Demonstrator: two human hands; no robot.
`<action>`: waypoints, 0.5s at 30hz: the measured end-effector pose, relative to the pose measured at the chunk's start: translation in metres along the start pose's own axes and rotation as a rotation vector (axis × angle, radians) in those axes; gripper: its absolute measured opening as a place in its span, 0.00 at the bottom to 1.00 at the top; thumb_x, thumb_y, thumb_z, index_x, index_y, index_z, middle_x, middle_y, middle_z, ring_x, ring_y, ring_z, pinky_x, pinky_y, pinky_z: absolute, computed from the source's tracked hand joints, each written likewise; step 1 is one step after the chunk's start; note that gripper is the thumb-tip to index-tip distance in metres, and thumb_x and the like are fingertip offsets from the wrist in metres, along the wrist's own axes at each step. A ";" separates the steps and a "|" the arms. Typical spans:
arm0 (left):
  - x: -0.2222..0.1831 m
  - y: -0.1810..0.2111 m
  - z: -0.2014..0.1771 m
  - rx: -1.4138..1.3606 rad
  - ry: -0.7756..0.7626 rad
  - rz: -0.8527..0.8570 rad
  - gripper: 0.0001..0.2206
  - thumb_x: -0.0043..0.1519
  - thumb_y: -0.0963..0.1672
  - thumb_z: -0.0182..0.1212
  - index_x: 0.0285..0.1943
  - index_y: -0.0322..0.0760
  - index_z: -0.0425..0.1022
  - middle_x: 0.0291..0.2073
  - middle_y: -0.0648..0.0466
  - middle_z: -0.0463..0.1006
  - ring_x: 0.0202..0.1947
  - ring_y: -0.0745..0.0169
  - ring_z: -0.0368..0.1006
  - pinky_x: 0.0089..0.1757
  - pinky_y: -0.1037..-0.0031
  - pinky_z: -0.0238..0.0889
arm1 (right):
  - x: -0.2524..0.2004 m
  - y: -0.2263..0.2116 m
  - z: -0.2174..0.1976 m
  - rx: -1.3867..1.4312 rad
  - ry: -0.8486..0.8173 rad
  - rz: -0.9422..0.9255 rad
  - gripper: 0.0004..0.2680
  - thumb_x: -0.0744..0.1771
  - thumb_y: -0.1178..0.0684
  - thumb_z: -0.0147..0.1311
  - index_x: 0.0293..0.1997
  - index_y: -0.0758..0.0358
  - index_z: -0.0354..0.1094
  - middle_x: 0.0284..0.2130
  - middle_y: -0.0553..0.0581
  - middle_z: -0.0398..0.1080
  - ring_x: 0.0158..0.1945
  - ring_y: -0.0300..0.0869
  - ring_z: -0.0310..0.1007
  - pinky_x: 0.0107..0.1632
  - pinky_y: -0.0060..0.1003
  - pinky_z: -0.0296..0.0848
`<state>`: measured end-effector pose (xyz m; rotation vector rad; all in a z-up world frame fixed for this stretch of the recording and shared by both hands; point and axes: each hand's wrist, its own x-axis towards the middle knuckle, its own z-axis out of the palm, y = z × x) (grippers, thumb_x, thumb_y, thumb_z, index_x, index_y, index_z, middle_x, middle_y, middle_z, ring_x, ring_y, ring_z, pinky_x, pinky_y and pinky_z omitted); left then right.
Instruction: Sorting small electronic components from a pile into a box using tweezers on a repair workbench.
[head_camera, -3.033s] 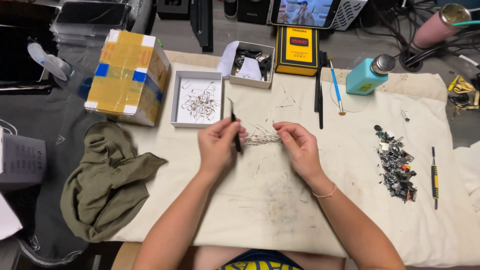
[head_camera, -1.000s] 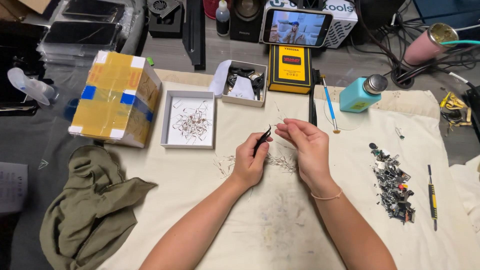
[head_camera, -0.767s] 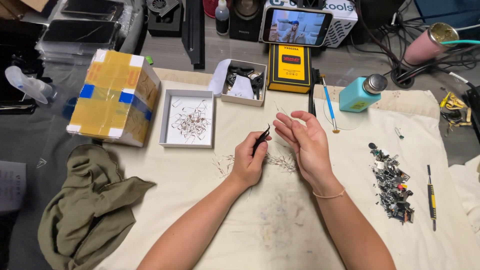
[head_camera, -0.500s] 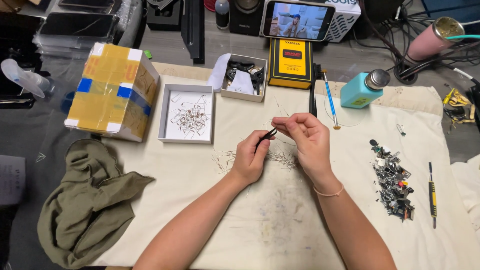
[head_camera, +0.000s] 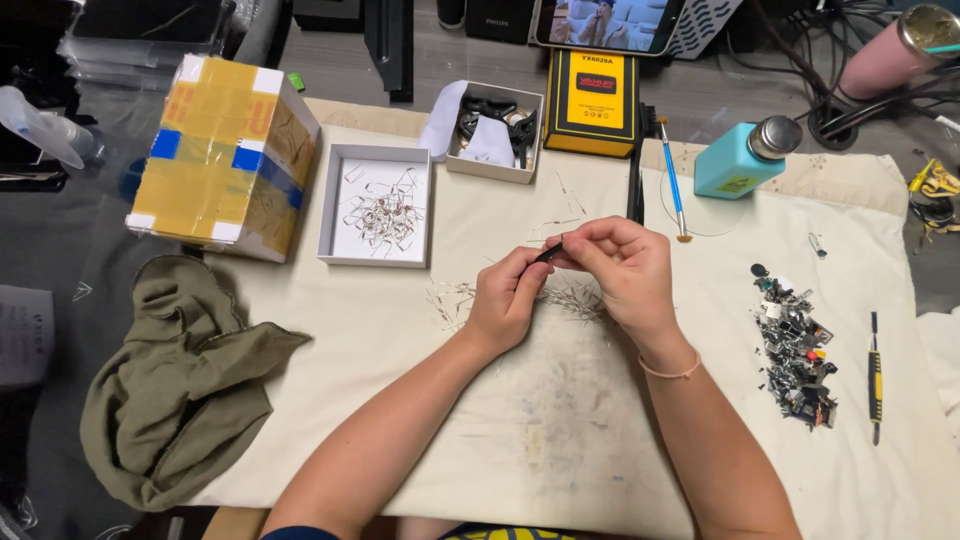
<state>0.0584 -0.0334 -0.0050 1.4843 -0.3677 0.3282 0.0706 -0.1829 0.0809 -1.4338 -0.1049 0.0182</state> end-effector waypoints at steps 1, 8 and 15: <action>-0.001 0.001 0.000 0.000 -0.001 -0.003 0.09 0.70 0.43 0.52 0.40 0.38 0.77 0.17 0.56 0.69 0.21 0.66 0.64 0.31 0.74 0.67 | 0.000 -0.001 0.000 0.000 0.001 0.003 0.03 0.67 0.65 0.57 0.40 0.77 0.70 0.35 0.70 0.78 0.39 0.47 0.82 0.46 0.43 0.84; 0.001 0.003 -0.001 -0.008 -0.009 -0.008 0.10 0.71 0.43 0.51 0.39 0.38 0.77 0.15 0.56 0.69 0.20 0.66 0.64 0.30 0.73 0.67 | 0.002 -0.002 -0.002 -0.017 -0.032 -0.013 0.03 0.67 0.66 0.57 0.40 0.79 0.70 0.35 0.72 0.78 0.39 0.48 0.82 0.45 0.46 0.85; -0.001 -0.001 -0.001 -0.012 -0.036 -0.015 0.10 0.71 0.43 0.51 0.38 0.39 0.76 0.15 0.57 0.67 0.20 0.66 0.63 0.30 0.73 0.67 | 0.002 -0.003 -0.005 -0.047 -0.066 -0.032 0.04 0.68 0.65 0.56 0.41 0.79 0.70 0.36 0.72 0.78 0.40 0.46 0.81 0.45 0.45 0.85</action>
